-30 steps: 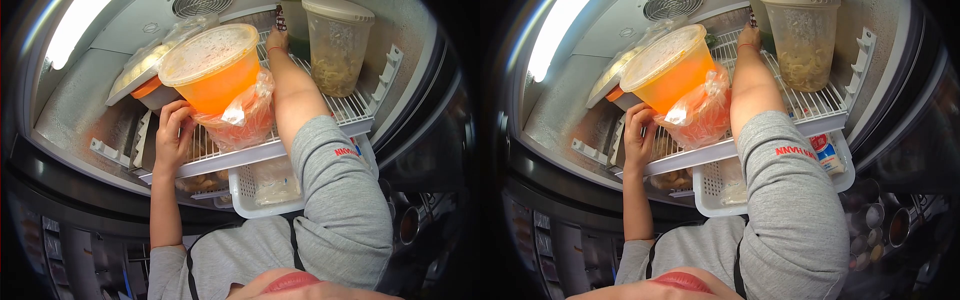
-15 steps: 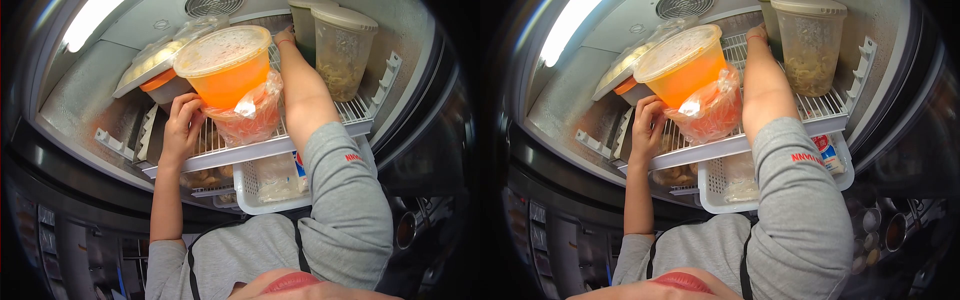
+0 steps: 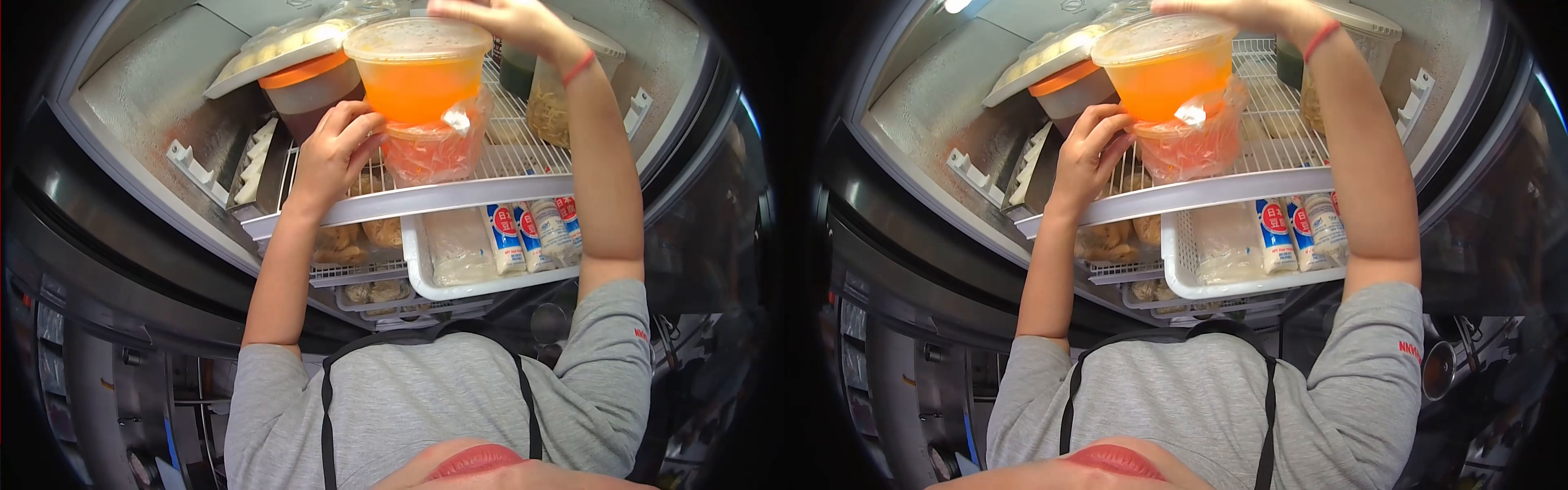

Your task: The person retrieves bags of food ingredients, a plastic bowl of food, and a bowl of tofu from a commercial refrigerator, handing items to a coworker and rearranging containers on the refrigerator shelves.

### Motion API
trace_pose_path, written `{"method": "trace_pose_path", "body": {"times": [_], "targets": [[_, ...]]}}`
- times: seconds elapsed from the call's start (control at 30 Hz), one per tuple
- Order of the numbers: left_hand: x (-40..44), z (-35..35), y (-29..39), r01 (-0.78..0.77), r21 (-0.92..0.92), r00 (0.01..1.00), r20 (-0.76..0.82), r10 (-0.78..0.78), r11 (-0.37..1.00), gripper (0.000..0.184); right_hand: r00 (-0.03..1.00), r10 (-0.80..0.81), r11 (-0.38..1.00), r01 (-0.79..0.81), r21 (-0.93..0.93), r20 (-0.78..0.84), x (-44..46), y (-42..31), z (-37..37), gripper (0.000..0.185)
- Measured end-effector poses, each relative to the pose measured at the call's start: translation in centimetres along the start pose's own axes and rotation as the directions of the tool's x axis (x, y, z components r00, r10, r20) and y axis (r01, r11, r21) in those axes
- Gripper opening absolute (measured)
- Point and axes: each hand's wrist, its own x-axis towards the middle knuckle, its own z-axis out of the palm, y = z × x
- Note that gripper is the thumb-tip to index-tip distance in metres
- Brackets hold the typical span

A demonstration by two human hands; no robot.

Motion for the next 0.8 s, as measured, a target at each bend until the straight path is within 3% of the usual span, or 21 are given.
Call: {"method": "trace_pose_path", "body": {"times": [0.07, 0.1, 0.13, 0.23, 0.27, 0.33, 0.37, 0.43, 0.5, 0.53, 0.6, 0.63, 0.67, 0.73, 0.77, 0.8], "targets": [[0.1, 0.2, 0.3, 0.047, -0.027, 0.999, -0.02, -0.048, 0.999, 0.017, 0.995, 0.071, 0.978, -0.055, -0.201, 0.071, -1.8, -2.8, 1.2, 0.035], [0.0, 0.1, 0.3, 0.066, -0.053, 0.998, -0.018, -0.067, 0.996, 0.016, 0.982, 0.186, 0.961, -0.177, -0.21, 0.021, -2.3, -3.8, 1.6, 0.039], [-0.1, 0.1, 0.3, 0.086, -0.077, 0.996, -0.013, -0.088, 0.993, 0.016, 0.982, 0.189, 0.962, -0.179, -0.205, 0.027, -3.0, -4.1, 2.1, 0.039], [-0.1, 0.5, 0.6, 0.123, -0.092, 0.991, -0.036, -0.126, 0.988, 0.018, 0.948, -0.138, 0.98, 0.089, -0.176, -0.286, -4.6, -3.1, 4.0, 0.051], [0.0, 0.7, 0.9, 0.15, -0.104, 0.987, -0.04, -0.155, 0.983, 0.019, 0.95, -0.141, 0.98, 0.094, -0.175, -0.277, -5.0, -3.1, 3.9, 0.051], [0.7, 1.4, 1.8, 0.17, -0.082, 0.983, -0.058, -0.175, 0.982, 0.015, 0.941, -0.064, 0.869, -0.11, -0.482, -0.331, -5.8, -3.7, 3.5, 0.049], [1.1, 1.8, 1.8, 0.174, -0.083, 0.984, -0.033, -0.177, 0.981, 0.016, 0.942, 0.004, 0.851, -0.179, -0.493, -0.336, -5.9, -3.5, 3.5, 0.051], [2.1, 2.8, 1.6, 0.181, -0.084, 0.983, -0.01, -0.183, 0.98, 0.016, 0.939, -0.012, 0.844, -0.175, -0.508, -0.343, -5.8, -1.9, 3.6, 0.047], [3.2, 4.3, 1.5, 0.281, 0.002, 0.948, 0.159, -0.277, 0.96, 0.023, 0.926, -0.011, 0.821, -0.207, -0.532, -0.377, -5.4, 0.1, 3.1, 0.049], [3.8, 5.1, 1.2, 0.285, 0.001, 0.947, 0.158, -0.281, 0.959, 0.023, 0.928, -0.011, 0.821, -0.204, -0.533, -0.373, -5.1, 0.7, 3.0, 0.049], [4.4, 6.8, 0.7, 0.322, -0.131, 0.925, 0.255, -0.282, 0.938, 0.034, 0.911, -0.021, 0.754, -0.255, -0.605, -0.411, -4.9, 1.9, 2.9, 0.044], [4.3, 6.7, 1.1, 0.296, -0.116, 0.929, 0.264, -0.258, 0.948, 0.045, 0.85, -0.072, 0.899, -0.171, -0.402, -0.523, -5.1, 2.6, 3.6, 0.057], [4.0, 6.4, 1.4, 0.3, -0.117, 0.928, 0.266, -0.261, 0.947, 0.045, 0.852, -0.069, 0.9, -0.172, -0.401, -0.52, -5.6, 3.1, 3.4, 0.057], [2.9, 4.5, 2.5, 0.354, -0.117, 0.903, 0.299, -0.307, 0.928, 0.053, 0.929, -0.146, 0.737, -0.127, -0.663, -0.34, -5.9, 3.2, 2.9, 0.064], [2.1, 3.0, 3.0, 0.352, -0.114, 0.904, 0.298, -0.306, 0.929, 0.053, 0.801, -0.465, 0.591, -0.036, -0.806, -0.377, -5.2, 1.0, 3.9, 0.039], [1.2, 1.3, 3.2, 0.339, -0.136, 0.925, 0.229, -0.303, 0.931, 0.055, 0.797, -0.471, 0.588, -0.036, -0.808, -0.379, -6.0, 0.3, 3.9, 0.039]]}}
